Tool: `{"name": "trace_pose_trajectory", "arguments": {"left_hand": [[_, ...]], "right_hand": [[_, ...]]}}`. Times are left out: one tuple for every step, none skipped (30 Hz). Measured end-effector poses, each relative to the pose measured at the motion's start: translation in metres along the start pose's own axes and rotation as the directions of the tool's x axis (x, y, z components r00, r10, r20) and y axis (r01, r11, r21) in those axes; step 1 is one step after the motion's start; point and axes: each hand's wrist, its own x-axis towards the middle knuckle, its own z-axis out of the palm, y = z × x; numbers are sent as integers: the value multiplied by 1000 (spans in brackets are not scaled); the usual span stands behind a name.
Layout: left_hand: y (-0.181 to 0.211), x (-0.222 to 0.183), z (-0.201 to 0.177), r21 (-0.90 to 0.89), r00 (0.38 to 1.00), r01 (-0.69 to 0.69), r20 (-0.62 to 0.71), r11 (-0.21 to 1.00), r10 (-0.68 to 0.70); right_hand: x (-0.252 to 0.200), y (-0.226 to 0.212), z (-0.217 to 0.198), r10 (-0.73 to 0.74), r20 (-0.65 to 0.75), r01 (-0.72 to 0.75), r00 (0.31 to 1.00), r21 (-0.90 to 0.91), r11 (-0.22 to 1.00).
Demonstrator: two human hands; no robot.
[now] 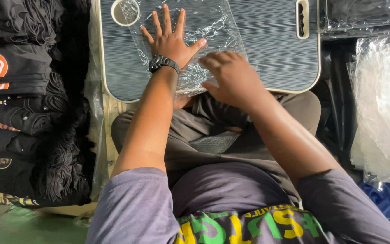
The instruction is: The person folds a black t-shirt and slides it into a clear plastic sleeve on a small portable table, then presses out the air and seals the bag.
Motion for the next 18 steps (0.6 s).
{"name": "trace_pose_trajectory", "arguments": {"left_hand": [[0, 1, 1, -8, 1000, 1, 0, 1000, -1], [-1, 3, 1, -17, 1000, 3, 1, 1000, -3], [-1, 3, 1, -19, 1000, 7, 0, 1000, -7], [-1, 4, 1, -12, 1000, 6, 11, 1000, -6], [-2, 4, 2, -5, 1000, 5, 25, 1000, -4], [-2, 4, 2, -7, 1000, 10, 26, 1000, -10], [-2, 4, 2, -16, 1000, 9, 10, 1000, -9], [-1, 4, 3, -26, 1000, 8, -6, 1000, -8], [-1, 2, 0, -27, 1000, 8, 1, 1000, -8], [0, 0, -2, -30, 1000, 6, 10, 1000, -6], [0, 0, -7, -34, 1000, 7, 12, 999, -6], [0, 0, -7, -36, 1000, 10, 12, 999, -9], [1, 0, -8, -22, 1000, 11, 22, 1000, -11], [1, -1, -8, -7, 999, 13, 33, 1000, -12], [1, -2, -8, -9, 999, 9, 37, 1000, -8], [1, -4, -8, -14, 999, 10, 43, 1000, -10], [2, -2, -11, -18, 999, 10, 37, 1000, -10], [2, 0, -10, -18, 1000, 5, 30, 1000, -5]], "right_hand": [[3, 1, 23, 20, 84, -12, 996, -93, 996], [6, 2, 46, 47, 164, -16, 985, -186, 982], [6, 5, 60, 43, 167, -11, 985, -186, 982], [6, 8, 75, 48, 152, -15, 987, -214, 977], [5, 11, 90, 54, 139, -19, 989, -240, 970], [2, 9, 91, 49, 143, -14, 988, -239, 971], [-2, 6, 92, -19, 57, 33, 998, -259, 965], [-5, 4, 92, -89, -30, 77, 996, -283, 956], [-13, -2, 83, -85, -25, 74, 996, -279, 957], [-20, -9, 74, -194, -90, 158, 977, -308, 938], [-25, -14, 63, -308, -153, 241, 939, -344, 907], [-34, -16, 62, -310, -151, 244, 939, -344, 906], [-45, -19, 61, -355, -195, 281, 914, -327, 902], [-55, -21, 60, -398, -239, 318, 886, -311, 896], [-62, -17, 64, -393, -236, 314, 889, -311, 897], [-70, -12, 67, -366, -215, 297, 905, -295, 908], [-74, -5, 69, -344, -200, 281, 918, -287, 916], [-76, -7, 68, -345, -203, 279, 916, -294, 914]]}}
